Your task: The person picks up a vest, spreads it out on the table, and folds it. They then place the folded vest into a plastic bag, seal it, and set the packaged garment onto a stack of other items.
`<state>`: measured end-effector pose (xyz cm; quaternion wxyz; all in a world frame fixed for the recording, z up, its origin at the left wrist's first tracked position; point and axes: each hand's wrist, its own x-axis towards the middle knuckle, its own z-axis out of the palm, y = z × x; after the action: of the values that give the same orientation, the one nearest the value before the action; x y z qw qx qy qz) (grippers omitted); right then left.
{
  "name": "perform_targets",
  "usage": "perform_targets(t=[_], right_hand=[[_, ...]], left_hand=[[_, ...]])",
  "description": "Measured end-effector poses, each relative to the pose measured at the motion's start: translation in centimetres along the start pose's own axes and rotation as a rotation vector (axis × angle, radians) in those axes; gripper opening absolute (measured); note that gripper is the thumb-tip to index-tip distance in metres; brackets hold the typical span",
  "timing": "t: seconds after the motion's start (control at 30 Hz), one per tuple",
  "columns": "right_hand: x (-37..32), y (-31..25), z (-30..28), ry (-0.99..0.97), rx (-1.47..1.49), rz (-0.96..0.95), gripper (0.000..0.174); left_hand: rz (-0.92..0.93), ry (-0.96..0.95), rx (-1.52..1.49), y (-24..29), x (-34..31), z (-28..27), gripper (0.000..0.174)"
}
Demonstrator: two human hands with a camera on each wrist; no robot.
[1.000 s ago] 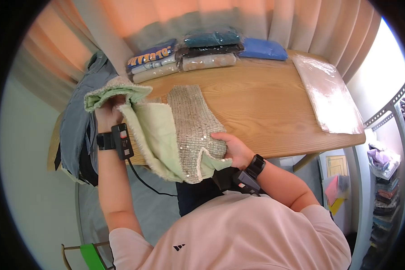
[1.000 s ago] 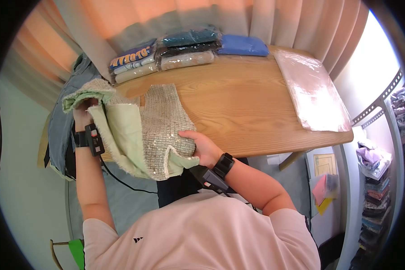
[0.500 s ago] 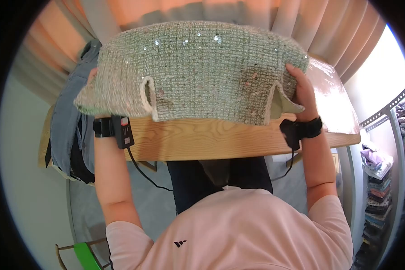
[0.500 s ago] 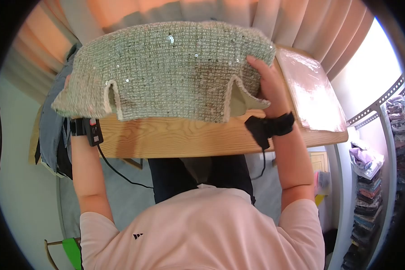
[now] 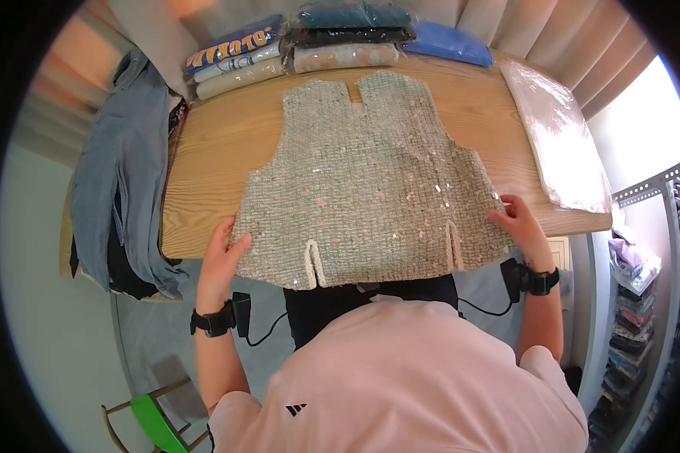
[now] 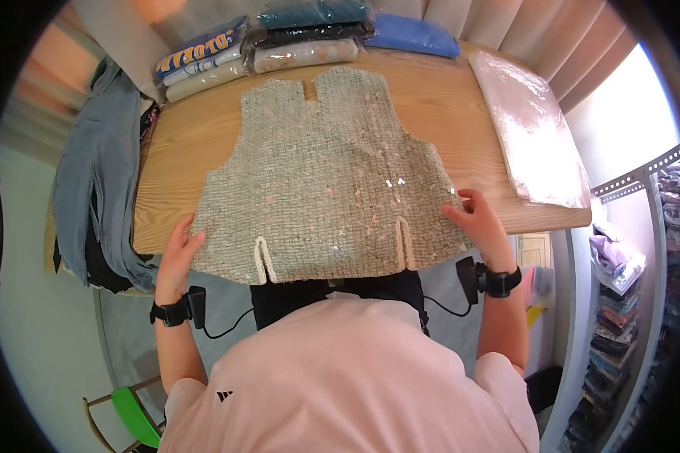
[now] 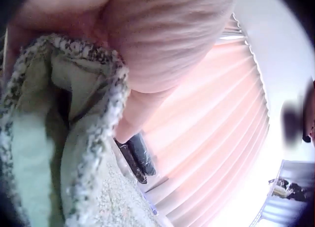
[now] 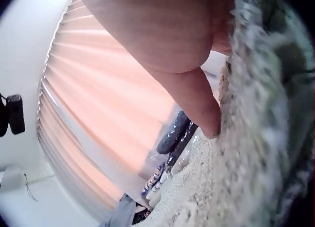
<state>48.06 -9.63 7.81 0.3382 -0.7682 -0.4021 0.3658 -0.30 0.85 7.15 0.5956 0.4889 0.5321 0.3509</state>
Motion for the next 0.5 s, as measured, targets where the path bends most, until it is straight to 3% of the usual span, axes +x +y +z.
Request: perform_targets(t=[0.07,0.13,0.17,0.27,0.4,0.5], right_hand=[[-0.5,0.8,0.8,0.038,0.050,-0.047,0.050],[-1.2,-0.1,1.7,0.058,-0.152,-0.190,0.047],[-1.3,-0.8,1.9,0.099,-0.190,-0.174,0.044],[0.3,-0.3,2.6,0.071,-0.046,-0.260,0.044],[4.8,0.2,3.3,0.200,-0.166,-0.341,0.042],[7.1,1.0,2.3,0.284,-0.200,-0.298,0.044]], left_hand=[[0.143,0.071,0.207,-1.0,0.1,0.1,0.047],[0.113,0.075,0.246,-1.0,0.5,0.2,0.046],[0.088,0.088,0.284,-1.0,0.8,0.3,0.045],[0.104,0.033,0.271,-1.0,2.5,0.7,0.043],[0.193,0.040,0.250,-1.0,7.4,0.9,0.043],[0.081,0.093,0.302,0.4,9.6,1.0,0.041]])
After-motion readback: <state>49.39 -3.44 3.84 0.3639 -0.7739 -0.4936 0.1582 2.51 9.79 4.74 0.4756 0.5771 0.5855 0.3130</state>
